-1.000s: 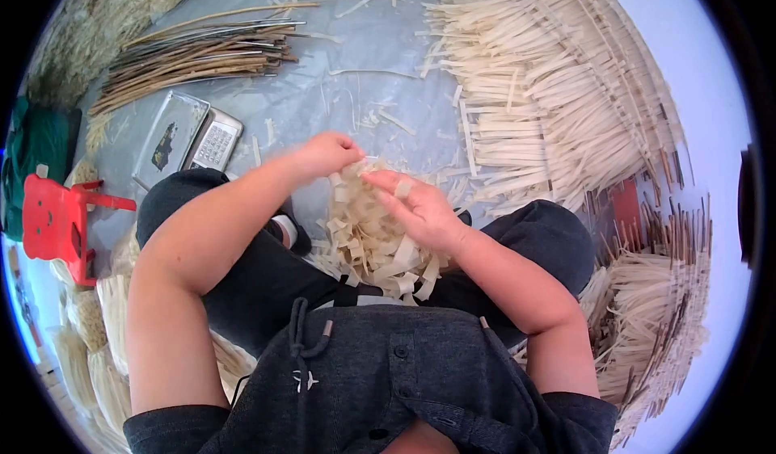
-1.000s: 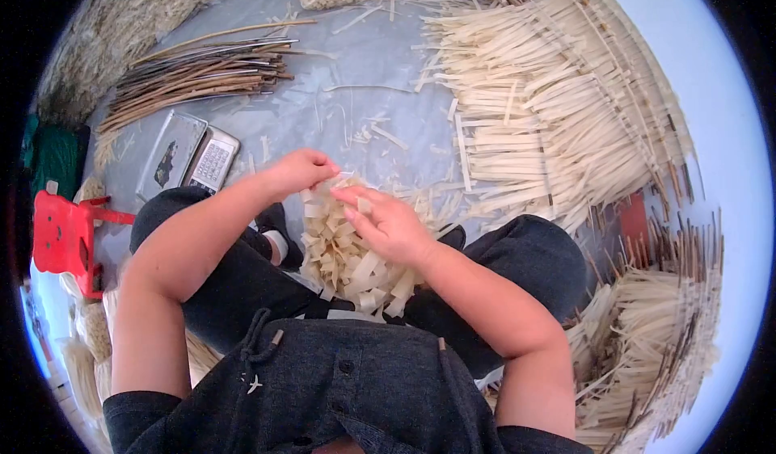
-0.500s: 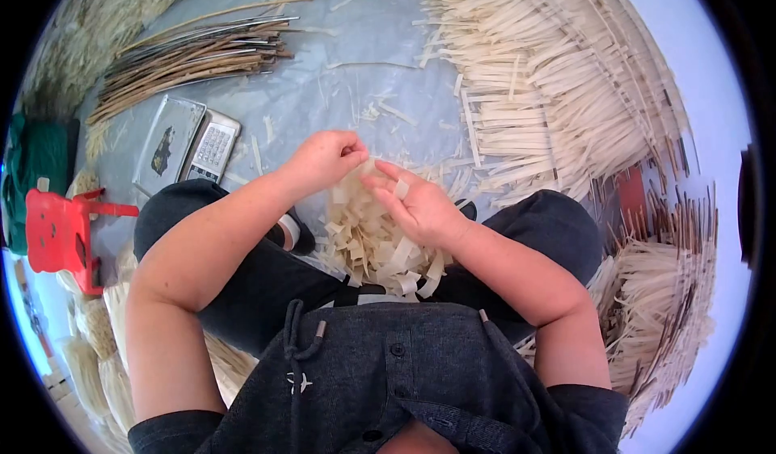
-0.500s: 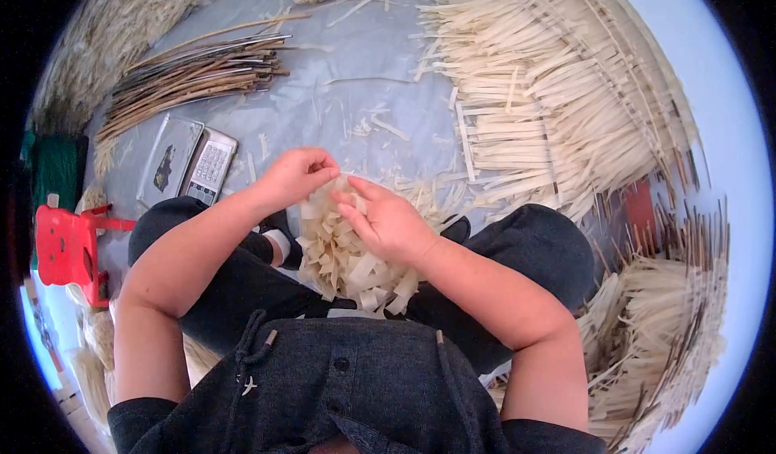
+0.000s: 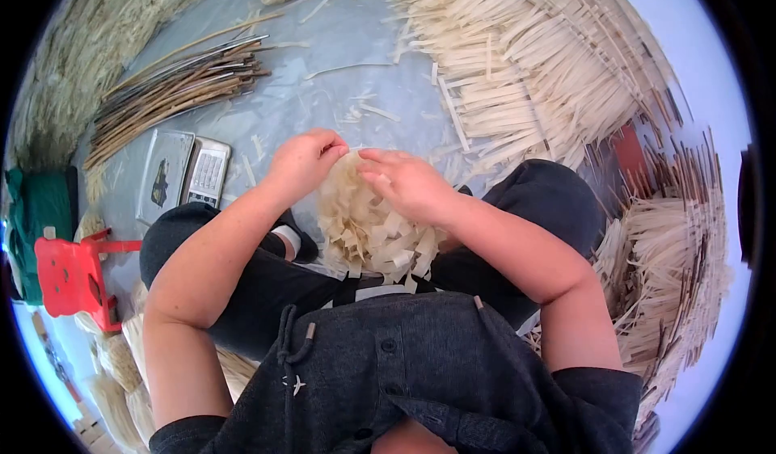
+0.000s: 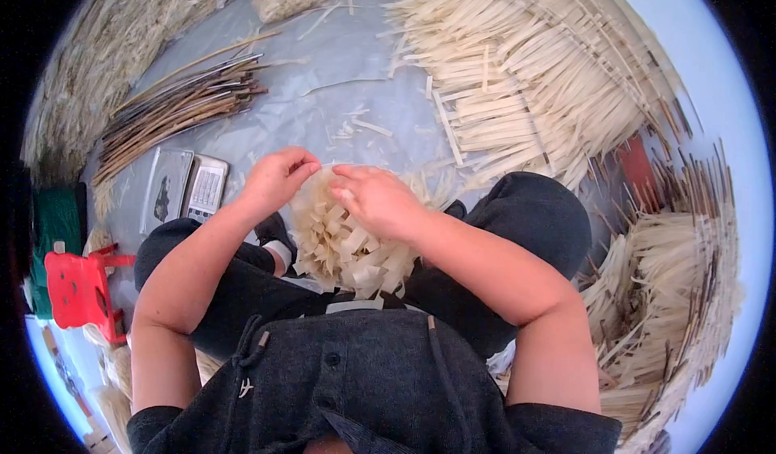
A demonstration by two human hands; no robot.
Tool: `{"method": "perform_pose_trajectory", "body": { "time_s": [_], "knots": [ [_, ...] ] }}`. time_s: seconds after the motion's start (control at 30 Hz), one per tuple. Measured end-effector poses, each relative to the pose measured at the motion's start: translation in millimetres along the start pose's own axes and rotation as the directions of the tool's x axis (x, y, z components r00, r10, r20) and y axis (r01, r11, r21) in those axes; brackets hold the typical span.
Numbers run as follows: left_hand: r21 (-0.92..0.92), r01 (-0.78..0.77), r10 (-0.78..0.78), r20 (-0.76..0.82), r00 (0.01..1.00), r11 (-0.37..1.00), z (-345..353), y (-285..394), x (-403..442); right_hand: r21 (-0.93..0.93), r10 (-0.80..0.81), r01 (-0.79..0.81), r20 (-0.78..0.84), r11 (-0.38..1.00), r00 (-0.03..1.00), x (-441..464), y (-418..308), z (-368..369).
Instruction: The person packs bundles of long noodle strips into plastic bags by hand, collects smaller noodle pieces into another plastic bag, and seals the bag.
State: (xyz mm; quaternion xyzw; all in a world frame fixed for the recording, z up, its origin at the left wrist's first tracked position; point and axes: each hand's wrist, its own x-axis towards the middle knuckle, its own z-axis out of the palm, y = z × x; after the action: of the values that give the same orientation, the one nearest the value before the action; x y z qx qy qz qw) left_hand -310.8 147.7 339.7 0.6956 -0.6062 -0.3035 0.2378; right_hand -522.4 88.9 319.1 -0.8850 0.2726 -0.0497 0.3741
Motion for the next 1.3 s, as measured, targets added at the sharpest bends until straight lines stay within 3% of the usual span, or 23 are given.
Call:
{"method": "perform_pose_trajectory", "body": {
  "time_s": [0.03, 0.17, 0.2, 0.23, 0.27, 0.33, 0.37, 0.4, 0.43, 0.47, 0.5, 0.57, 0.6, 0.7, 0.77, 0.8, 0.93, 1.0, 1.03, 1.13, 1.2, 1.27, 1.3],
  "knots": [
    [-0.005, -0.03, 0.03, -0.011, 0.999, 1.0, 1, -1, 3, -0.281, -0.209, 0.172, -0.108, 0.944, 0.972, 3, 6, 5],
    [-0.07, -0.061, 0.064, 0.045, 0.997, 0.996, -1, -7, 6, -0.325, -0.205, 0.157, -0.118, 0.933, 0.972, 3, 1, -2],
    [-0.061, -0.08, 0.084, 0.062, 0.995, 0.995, -5, -7, 3, -0.104, -0.18, 0.167, -0.123, 0.98, 0.976, -1, -4, -14],
    [-0.184, 0.099, -0.086, 0.077, 0.993, 0.978, -9, -9, -4, 0.125, -0.158, 0.173, -0.121, 0.977, 0.98, -4, -7, -26],
    [-0.297, 0.282, -0.259, 0.116, 0.959, 0.912, -14, -14, -10, 0.133, -0.141, 0.159, -0.133, 0.978, 0.981, -9, -8, -41],
    [0.148, 0.373, -0.4, 0.414, 0.818, 0.916, -31, -36, -16, 0.171, 0.096, -0.05, -0.269, 0.984, 0.958, -18, 6, -77],
    [0.119, 0.449, -0.434, 0.554, 0.71, 0.886, -32, -32, -23, -0.097, 0.181, -0.192, -0.108, 0.977, 0.977, -22, 28, -87],
    [0.106, 0.523, -0.446, 0.679, 0.583, 0.846, -33, -28, -34, -0.375, 0.304, -0.273, 0.026, 0.886, 0.952, -29, 49, -90],
    [0.086, 0.534, -0.408, 0.748, 0.523, 0.841, -26, -25, -41, -0.304, 0.483, -0.404, 0.259, 0.863, 0.836, -36, 65, -84],
    [0.04, 0.568, -0.395, 0.758, 0.519, 0.822, -17, -16, -46, -0.264, 0.587, -0.532, 0.489, 0.804, 0.645, -39, 78, -77],
    [-0.006, 0.605, -0.383, 0.769, 0.512, 0.796, -11, -11, -50, -0.258, 0.588, -0.537, 0.488, 0.803, 0.645, -42, 80, -67],
    [-0.074, 0.638, -0.365, 0.767, 0.528, 0.766, -4, -19, -48, 0.16, 0.403, -0.618, 0.63, 0.77, 0.664, -46, 75, -48],
    [-0.149, 0.669, -0.349, 0.759, 0.549, 0.728, -2, -22, -48, 0.156, 0.401, -0.616, 0.633, 0.772, 0.662, -44, 74, -47],
    [-0.252, 0.712, -0.404, 0.68, 0.612, 0.655, -13, -21, -43, 0.313, 0.404, -0.614, 0.529, 0.724, 0.746, -37, 63, -45],
    [-0.329, 0.71, -0.397, 0.649, 0.649, 0.622, -15, -29, -33, 0.52, 0.424, -0.576, 0.391, 0.631, 0.817, -29, 53, -51],
    [-0.389, 0.693, -0.386, 0.618, 0.685, 0.607, -17, -26, -29, 0.471, 0.43, -0.536, 0.321, 0.701, 0.844, -26, 50, -49],
    [-0.463, 0.646, -0.412, 0.511, 0.754, 0.607, -14, -21, -25, 0.474, 0.456, -0.537, 0.284, 0.698, 0.843, -14, 53, -45],
    [-0.5, 0.618, -0.438, 0.439, 0.785, 0.607, -20, -21, -21, 0.544, 0.47, -0.429, 0.07, 0.721, 0.88, -7, 51, -50],
    [-0.55, 0.538, -0.416, 0.341, 0.843, 0.639, -30, -15, -16, 0.533, 0.458, -0.423, 0.074, 0.733, 0.886, -4, 40, -59],
    [-0.636, 0.378, -0.378, 0.144, 0.914, 0.672, -62, 9, -18, 0.473, 0.318, -0.176, -0.24, 0.863, 0.917, 1, 3, -88],
    [-0.643, 0.256, -0.323, 0.014, 0.946, 0.722, -67, 6, -16, 0.497, 0.303, -0.14, -0.265, 0.857, 0.916, 11, 4, -89],
    [-0.592, 0.322, -0.37, 0.043, 0.928, 0.739, -49, -9, -15, 0.51, 0.286, -0.097, -0.306, 0.855, 0.908, 17, 18, -75],
    [-0.544, 0.37, -0.405, 0.061, 0.912, 0.753, -41, -13, -8, 0.301, 0.265, -0.161, -0.346, 0.94, 0.9, 25, 49, -55]
  ]
}}
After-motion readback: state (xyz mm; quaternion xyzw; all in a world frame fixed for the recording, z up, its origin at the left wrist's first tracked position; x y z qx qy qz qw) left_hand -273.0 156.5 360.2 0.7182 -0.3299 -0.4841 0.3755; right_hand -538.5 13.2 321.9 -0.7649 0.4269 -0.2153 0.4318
